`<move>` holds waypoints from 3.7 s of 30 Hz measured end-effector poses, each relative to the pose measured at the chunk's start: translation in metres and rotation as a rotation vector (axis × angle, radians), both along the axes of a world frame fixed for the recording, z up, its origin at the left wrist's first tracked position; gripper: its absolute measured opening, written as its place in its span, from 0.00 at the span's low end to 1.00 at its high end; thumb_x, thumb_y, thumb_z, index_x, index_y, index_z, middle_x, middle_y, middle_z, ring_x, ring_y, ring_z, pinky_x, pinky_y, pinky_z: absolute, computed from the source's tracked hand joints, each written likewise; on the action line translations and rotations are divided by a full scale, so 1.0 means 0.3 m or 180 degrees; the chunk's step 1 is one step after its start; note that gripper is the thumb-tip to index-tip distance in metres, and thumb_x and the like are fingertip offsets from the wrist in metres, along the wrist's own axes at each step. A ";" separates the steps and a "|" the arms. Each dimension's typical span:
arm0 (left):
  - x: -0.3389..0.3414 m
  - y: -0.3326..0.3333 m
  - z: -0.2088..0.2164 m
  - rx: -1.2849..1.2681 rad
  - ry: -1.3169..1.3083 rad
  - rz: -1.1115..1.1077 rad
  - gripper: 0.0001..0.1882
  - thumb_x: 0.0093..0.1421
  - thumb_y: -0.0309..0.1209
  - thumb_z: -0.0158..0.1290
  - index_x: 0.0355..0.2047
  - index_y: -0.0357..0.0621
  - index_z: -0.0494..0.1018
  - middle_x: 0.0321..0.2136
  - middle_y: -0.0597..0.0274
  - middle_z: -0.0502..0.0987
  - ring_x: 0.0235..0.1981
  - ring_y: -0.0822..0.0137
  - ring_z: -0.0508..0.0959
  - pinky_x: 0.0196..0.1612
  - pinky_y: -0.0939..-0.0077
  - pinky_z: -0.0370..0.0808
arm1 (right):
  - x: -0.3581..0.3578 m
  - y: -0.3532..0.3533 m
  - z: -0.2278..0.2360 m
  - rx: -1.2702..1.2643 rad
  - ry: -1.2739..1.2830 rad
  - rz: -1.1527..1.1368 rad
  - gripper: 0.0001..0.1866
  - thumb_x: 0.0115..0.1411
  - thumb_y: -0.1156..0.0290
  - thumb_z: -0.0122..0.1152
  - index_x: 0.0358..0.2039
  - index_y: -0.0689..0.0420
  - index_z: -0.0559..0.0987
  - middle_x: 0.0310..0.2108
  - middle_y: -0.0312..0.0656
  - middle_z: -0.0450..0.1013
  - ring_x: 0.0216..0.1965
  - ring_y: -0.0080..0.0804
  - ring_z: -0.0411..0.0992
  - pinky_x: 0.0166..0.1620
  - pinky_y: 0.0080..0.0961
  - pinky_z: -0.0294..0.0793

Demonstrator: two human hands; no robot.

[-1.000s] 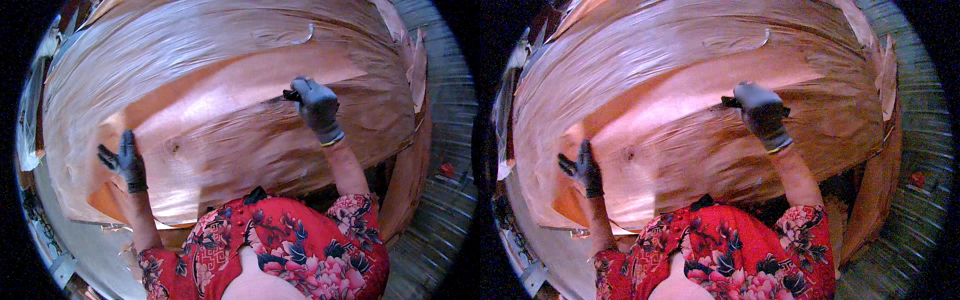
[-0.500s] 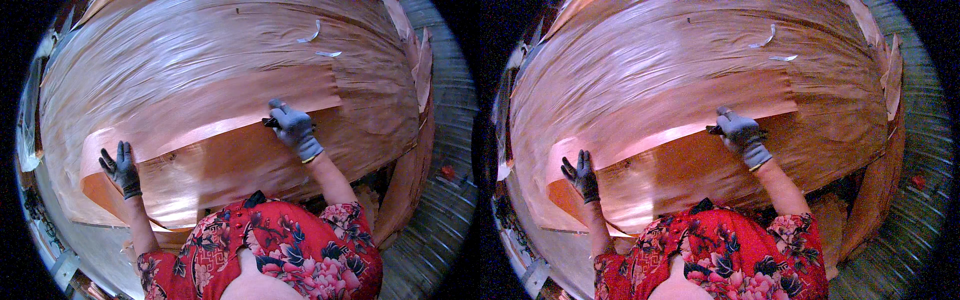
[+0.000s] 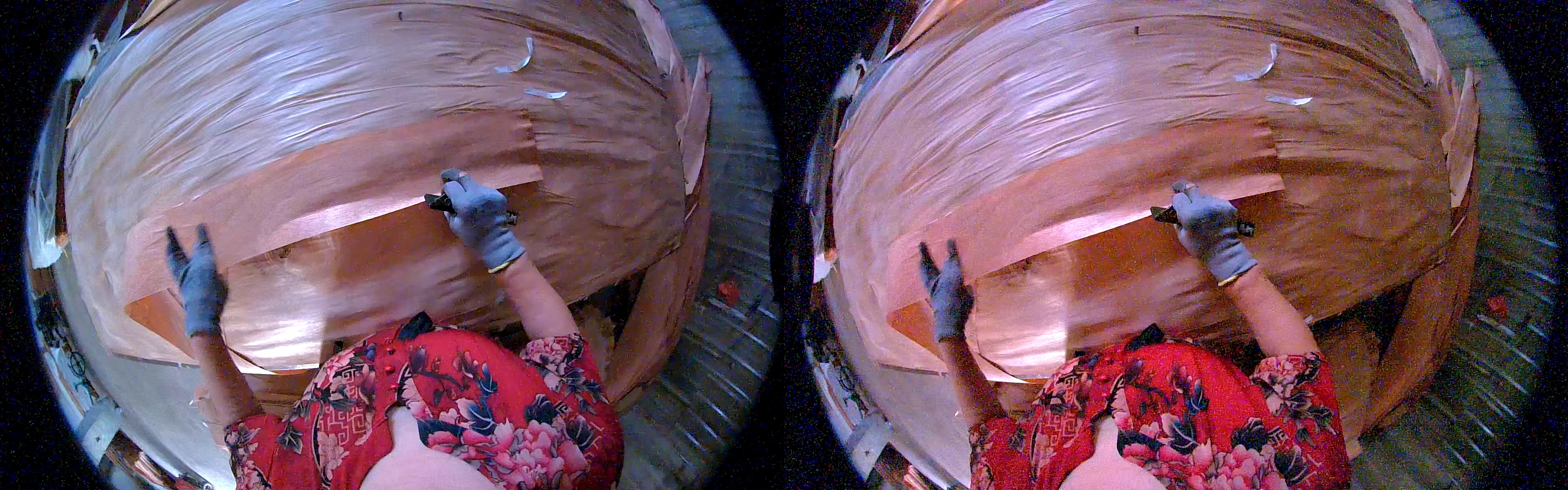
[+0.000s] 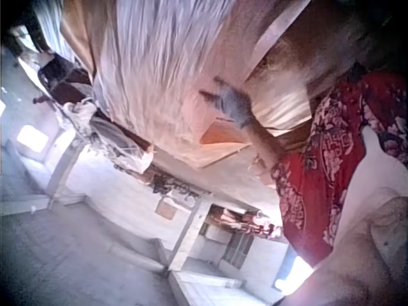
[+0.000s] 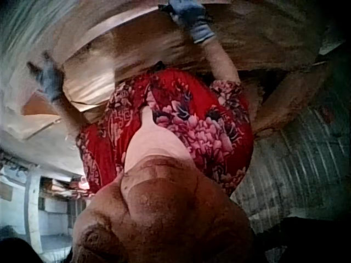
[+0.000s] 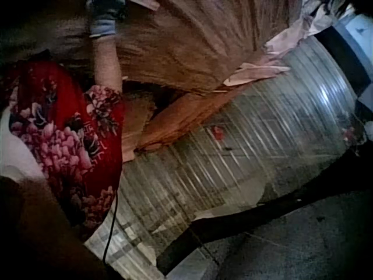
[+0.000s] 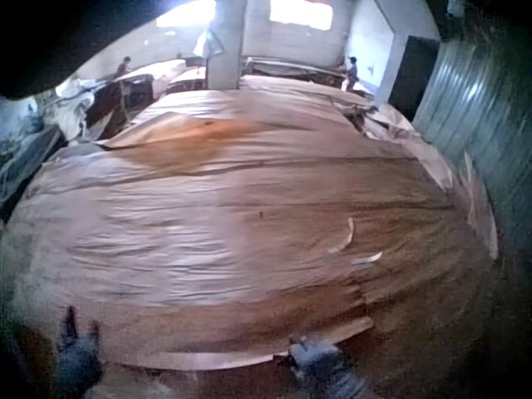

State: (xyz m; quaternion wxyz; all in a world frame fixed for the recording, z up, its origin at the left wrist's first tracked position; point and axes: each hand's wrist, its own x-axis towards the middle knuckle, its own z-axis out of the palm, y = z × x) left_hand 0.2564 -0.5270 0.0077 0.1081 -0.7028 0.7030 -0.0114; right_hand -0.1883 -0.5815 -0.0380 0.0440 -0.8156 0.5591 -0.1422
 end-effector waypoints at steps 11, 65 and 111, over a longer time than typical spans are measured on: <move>-0.772 -0.252 -0.374 -0.0548 0.1487 -0.0997 0.33 0.57 0.46 0.44 0.60 0.46 0.56 0.64 0.54 0.48 0.65 0.52 0.46 0.62 0.44 0.35 | 0.006 -0.042 -0.053 0.0561 -0.0358 -0.0136 0.13 0.46 0.68 0.61 0.33 0.57 0.72 0.37 0.43 0.71 0.32 0.44 0.74 0.31 0.37 0.74; -0.669 -0.231 -0.377 -0.0981 0.1305 -0.0628 0.35 0.54 0.39 0.43 0.62 0.44 0.50 0.64 0.54 0.48 0.65 0.54 0.47 0.64 0.51 0.34 | 0.134 -0.080 -0.004 0.1225 0.0918 0.0503 0.08 0.56 0.71 0.43 0.32 0.62 0.68 0.23 0.56 0.75 0.25 0.50 0.76 0.27 0.46 0.74; -0.723 -0.236 -0.281 -0.1027 0.1688 0.0647 0.60 0.37 0.67 0.53 0.62 0.39 0.49 0.64 0.48 0.43 0.66 0.49 0.39 0.60 0.39 0.30 | 0.234 -0.382 0.047 -0.0096 0.0794 0.2624 0.03 0.50 0.70 0.55 0.24 0.52 0.71 0.18 0.43 0.69 0.21 0.44 0.70 0.23 0.36 0.68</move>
